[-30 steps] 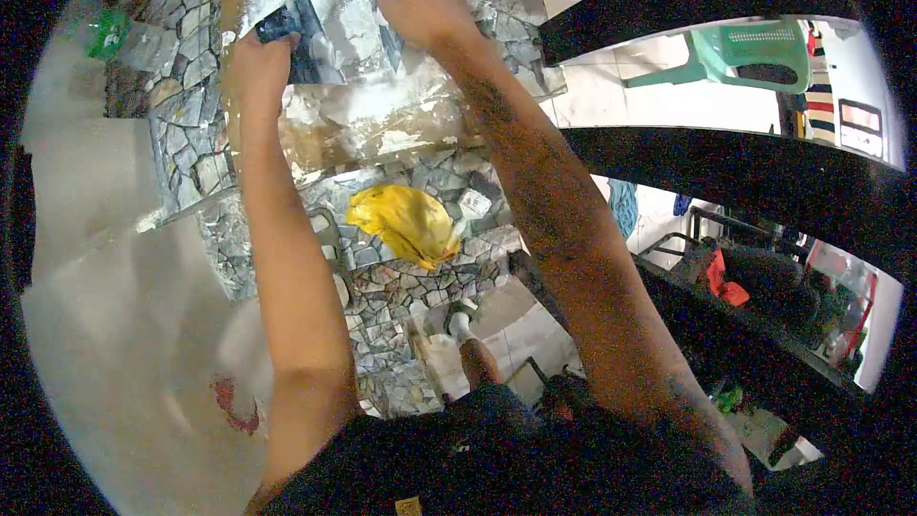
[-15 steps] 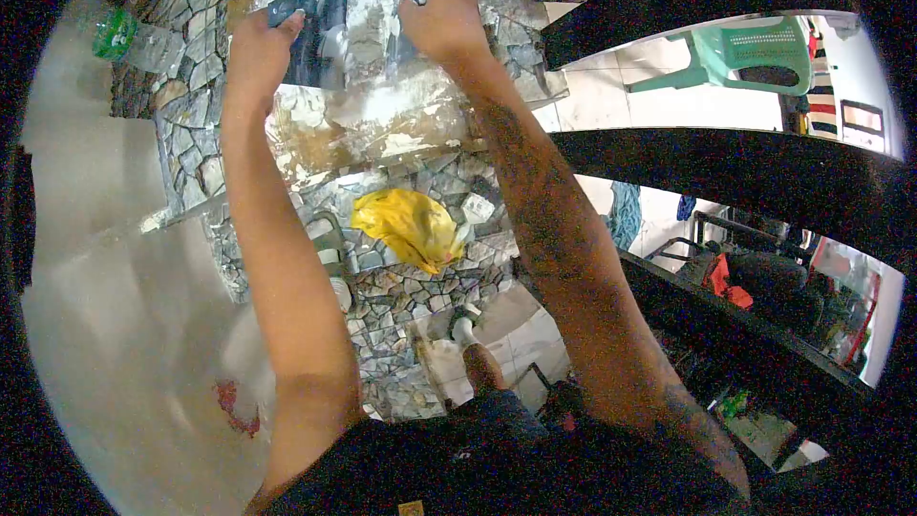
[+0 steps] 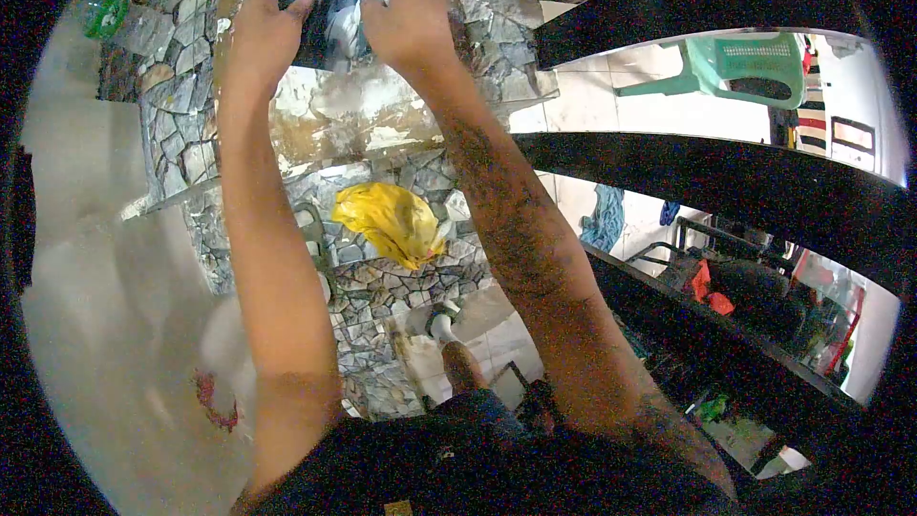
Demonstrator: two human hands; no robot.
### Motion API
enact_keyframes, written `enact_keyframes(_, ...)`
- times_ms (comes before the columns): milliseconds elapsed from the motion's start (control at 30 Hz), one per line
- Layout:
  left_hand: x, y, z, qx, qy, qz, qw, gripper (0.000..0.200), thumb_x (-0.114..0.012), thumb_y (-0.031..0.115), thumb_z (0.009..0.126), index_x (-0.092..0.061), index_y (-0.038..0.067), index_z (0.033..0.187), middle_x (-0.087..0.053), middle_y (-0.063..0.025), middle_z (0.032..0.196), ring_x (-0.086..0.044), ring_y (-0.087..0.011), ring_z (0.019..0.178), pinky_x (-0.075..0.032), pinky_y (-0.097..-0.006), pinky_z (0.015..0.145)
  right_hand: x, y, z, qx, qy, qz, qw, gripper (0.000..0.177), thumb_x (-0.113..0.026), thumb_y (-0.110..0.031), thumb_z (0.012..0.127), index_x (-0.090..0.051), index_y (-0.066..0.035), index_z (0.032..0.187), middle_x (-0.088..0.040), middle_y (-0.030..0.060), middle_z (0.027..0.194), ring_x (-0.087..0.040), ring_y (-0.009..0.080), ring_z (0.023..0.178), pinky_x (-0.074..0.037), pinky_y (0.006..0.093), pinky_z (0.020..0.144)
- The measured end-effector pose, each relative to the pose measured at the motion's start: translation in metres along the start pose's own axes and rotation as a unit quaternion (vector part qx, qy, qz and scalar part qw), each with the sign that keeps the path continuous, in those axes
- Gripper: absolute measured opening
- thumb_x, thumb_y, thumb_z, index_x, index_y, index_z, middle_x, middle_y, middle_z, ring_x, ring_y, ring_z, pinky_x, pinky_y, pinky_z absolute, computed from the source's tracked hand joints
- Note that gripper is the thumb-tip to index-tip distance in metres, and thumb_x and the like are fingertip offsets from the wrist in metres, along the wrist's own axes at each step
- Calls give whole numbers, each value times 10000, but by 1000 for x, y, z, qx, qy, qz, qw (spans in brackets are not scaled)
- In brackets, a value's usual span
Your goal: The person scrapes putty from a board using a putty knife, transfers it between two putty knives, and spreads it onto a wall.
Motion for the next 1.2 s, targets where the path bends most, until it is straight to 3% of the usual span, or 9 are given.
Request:
enact_keyframes(133, -2, -1, 3, -10, 9, -11, 1000, 267, -596, 192, 764, -606, -71, 804, -593, -271, 780, -583, -404, 778, -443, -424, 699, 5, -7, 2, 65, 53, -11, 996, 267, -615, -172, 736, -579, -6, 942, -619, 207, 797, -597, 364, 767, -461, 392, 698)
enact_keyframes(233, 1, -2, 3, -16, 57, 49, 997, 268, -598, 195, 761, -606, -69, 800, -589, -274, 776, -579, -413, 784, -442, -433, 703, 7, -16, 1, 6, -14, 32, 999, 286, -618, -181, 735, -577, -7, 958, -619, 209, 809, -594, 366, 784, -455, 401, 705)
enact_keyframes(333, -6, -13, 1, 14, 67, 36, 997, 264, -595, 197, 762, -606, -64, 796, -585, -278, 770, -575, -423, 790, -442, -442, 707, 12, -10, 1, 30, -18, -66, 997, 312, -623, -192, 730, -578, 7, 966, -616, 221, 823, -596, 363, 787, -457, 403, 704)
enact_keyframes(467, -15, -29, -4, 63, 79, 37, 994, 285, -584, 213, 778, -599, -71, 785, -579, -289, 760, -570, -436, 785, -442, -450, 717, 44, -16, -10, 98, 79, -73, 989, 341, -624, -194, 729, -575, 28, 982, -609, 229, 789, -600, 361, 737, -465, 395, 669)
enact_keyframes(600, -18, -43, 1, 70, 107, -20, 992, 297, -568, 215, 795, -585, -81, 777, -581, -287, 758, -565, -435, 758, -432, -450, 688, 30, -28, -42, -10, -53, -60, 997, 215, -593, -136, 751, -562, 25, 891, -593, 221, 767, -587, 351, 739, -459, 382, 655)
enact_keyframes(700, -16, -38, -3, 73, 129, -62, 987, 286, -563, 198, 804, -578, -86, 775, -584, -279, 750, -568, -421, 736, -429, -440, 672, 5, -40, -57, 118, -32, -56, 991, 215, -585, -74, 700, -522, -10, 894, -580, 208, 802, -574, 394, 736, -470, 437, 651)
enact_keyframes(900, -19, -70, -2, 133, 129, -133, 974, 244, -588, 171, 798, -586, -72, 774, -608, -234, 758, -583, -327, 687, -422, -390, 648, -25, -27, -35, 57, -55, -64, 995, 197, -559, -56, 718, -503, -13, 902, -572, 217, 804, -548, 406, 746, -447, 441, 654)
enact_keyframes(1033, 14, -11, -19, 115, 123, 13, 986, 236, -584, 179, 797, -606, -56, 802, -609, -230, 760, -581, -335, 694, -422, -386, 652, -24, -7, -15, 33, -61, -96, 993, 236, -569, -78, 727, -507, -6, 943, -580, 236, 829, -552, 409, 768, -447, 443, 669)
enact_keyframes(1200, 22, -27, -16, 101, 181, 3, 978, 261, -554, 203, 815, -613, -47, 863, -620, -223, 801, -597, -334, 733, -429, -387, 667, 10, -13, -22, 82, -16, -88, 993, 226, -538, -75, 693, -493, -2, 902, -577, 223, 777, -570, 394, 741, -459, 461, 661)
Point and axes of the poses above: each hand's wrist, its own z-axis towards the middle knuckle, its own x-axis out of the back of the hand, y = z × x, the point moved 6 cm from there along z, towards the middle knuckle
